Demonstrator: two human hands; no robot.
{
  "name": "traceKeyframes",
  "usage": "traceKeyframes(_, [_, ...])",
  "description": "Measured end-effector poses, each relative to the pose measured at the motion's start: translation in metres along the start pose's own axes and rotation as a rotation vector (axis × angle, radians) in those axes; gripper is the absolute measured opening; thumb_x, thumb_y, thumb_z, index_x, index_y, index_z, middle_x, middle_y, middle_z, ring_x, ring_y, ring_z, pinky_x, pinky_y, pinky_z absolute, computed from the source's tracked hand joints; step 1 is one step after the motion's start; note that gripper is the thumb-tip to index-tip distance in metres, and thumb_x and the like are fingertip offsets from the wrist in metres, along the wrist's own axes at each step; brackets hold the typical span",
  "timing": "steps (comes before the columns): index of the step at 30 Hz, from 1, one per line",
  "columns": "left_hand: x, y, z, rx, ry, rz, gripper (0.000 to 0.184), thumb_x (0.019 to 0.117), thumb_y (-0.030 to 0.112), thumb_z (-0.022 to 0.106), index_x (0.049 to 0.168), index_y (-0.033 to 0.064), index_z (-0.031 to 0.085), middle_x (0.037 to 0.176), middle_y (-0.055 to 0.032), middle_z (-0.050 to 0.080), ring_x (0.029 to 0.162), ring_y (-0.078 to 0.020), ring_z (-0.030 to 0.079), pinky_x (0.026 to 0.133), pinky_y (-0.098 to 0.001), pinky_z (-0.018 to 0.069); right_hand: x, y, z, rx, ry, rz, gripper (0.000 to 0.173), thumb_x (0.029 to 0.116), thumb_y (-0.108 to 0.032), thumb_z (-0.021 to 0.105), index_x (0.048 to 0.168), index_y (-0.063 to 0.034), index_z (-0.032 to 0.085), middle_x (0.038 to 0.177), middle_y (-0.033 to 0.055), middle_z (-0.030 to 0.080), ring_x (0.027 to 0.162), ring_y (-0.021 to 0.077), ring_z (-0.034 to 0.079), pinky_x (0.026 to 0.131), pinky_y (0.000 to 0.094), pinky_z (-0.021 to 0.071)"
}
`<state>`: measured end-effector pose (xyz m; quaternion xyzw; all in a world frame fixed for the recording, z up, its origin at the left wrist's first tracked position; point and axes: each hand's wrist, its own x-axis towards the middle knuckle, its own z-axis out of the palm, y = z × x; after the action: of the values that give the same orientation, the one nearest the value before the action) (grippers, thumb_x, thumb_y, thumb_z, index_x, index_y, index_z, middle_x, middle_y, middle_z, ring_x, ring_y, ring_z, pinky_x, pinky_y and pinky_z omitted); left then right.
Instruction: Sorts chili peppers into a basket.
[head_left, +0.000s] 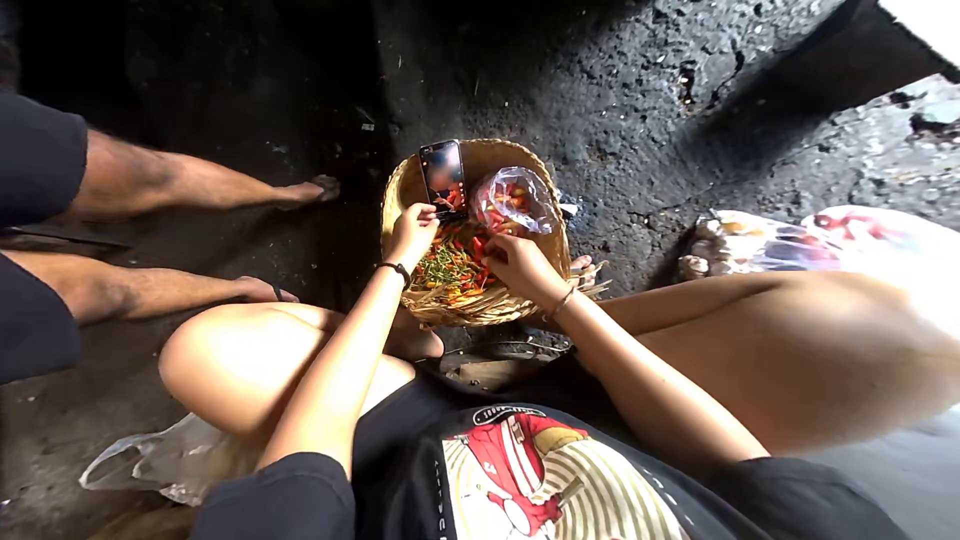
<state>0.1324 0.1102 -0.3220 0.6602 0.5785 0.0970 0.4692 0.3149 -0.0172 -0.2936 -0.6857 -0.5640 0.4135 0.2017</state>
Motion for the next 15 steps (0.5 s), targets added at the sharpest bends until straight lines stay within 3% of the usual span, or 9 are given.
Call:
traceKeyframes(2, [-0.035, 0.017, 0.011, -0.236, -0.113, 0.013, 0.032, 0.1073, 0.017, 0.055, 0.133, -0.0015, 0.062, 0.127, -0.0185, 0.066, 0.114, -0.0236, 0.066, 0.1, -0.0413, 0.0519, 0.004, -0.002, -0.001, 0.057, 0.01, 0.001, 0.021, 0.0989, -0.013, 0.066, 0.115, 0.0019, 0.068, 0.106, 0.0203, 0.071, 0.1, 0.0335, 0.07, 0.091, 0.0541, 0.0547])
traceKeyframes(4, [-0.07, 0.027, 0.024, -0.442, -0.226, -0.015, 0.037, 0.1089, 0.023, 0.053, 0.136, -0.0014, 0.06, 0.131, -0.0154, 0.065, 0.118, -0.0188, 0.063, 0.103, -0.0394, 0.0502, 0.004, -0.004, 0.001, 0.109, 0.045, -0.025, 0.023, 0.0959, -0.01, 0.068, 0.114, 0.0042, 0.067, 0.106, 0.0206, 0.07, 0.1, 0.032, 0.069, 0.092, 0.0517, 0.0546])
traceKeyframes(8, [-0.099, 0.021, 0.046, -0.664, -0.092, -0.114, 0.028, 0.1057, 0.013, 0.058, 0.127, -0.0045, 0.064, 0.123, -0.0149, 0.068, 0.109, -0.0164, 0.067, 0.099, -0.0353, 0.0549, -0.005, -0.002, 0.012, 0.179, 0.101, -0.103, 0.02, 0.0909, -0.007, 0.07, 0.108, 0.003, 0.068, 0.097, 0.017, 0.071, 0.089, 0.0261, 0.07, 0.084, 0.0463, 0.0574])
traceKeyframes(10, [-0.1, 0.021, 0.049, -0.684, -0.058, -0.161, 0.027, 0.1064, 0.016, 0.058, 0.124, -0.0042, 0.064, 0.118, -0.0143, 0.069, 0.104, -0.0172, 0.067, 0.096, -0.0368, 0.0553, -0.006, -0.001, 0.015, 0.188, 0.1, -0.139, 0.018, 0.0902, -0.004, 0.07, 0.107, 0.0035, 0.067, 0.097, 0.0172, 0.071, 0.089, 0.0257, 0.07, 0.084, 0.0455, 0.0581])
traceKeyframes(13, [-0.107, 0.022, 0.047, -0.554, -0.052, -0.081, 0.032, 0.1095, 0.019, 0.051, 0.132, -0.0024, 0.059, 0.13, -0.0181, 0.064, 0.114, -0.0234, 0.065, 0.101, -0.0447, 0.0522, -0.005, -0.001, 0.014, 0.187, 0.078, -0.164, 0.019, 0.0904, -0.003, 0.069, 0.108, 0.0036, 0.067, 0.098, 0.0172, 0.071, 0.089, 0.0257, 0.071, 0.084, 0.0444, 0.0584])
traceKeyframes(15, [-0.097, 0.013, 0.049, -0.46, -0.028, 0.028, 0.029, 0.1079, 0.016, 0.054, 0.125, -0.0052, 0.064, 0.12, -0.0182, 0.069, 0.108, -0.021, 0.067, 0.099, -0.0418, 0.0532, -0.003, -0.002, 0.001, 0.234, 0.063, -0.14, 0.028, 0.0951, -0.01, 0.065, 0.119, 0.0037, 0.062, 0.101, 0.0163, 0.069, 0.09, 0.0239, 0.068, 0.084, 0.0437, 0.0567])
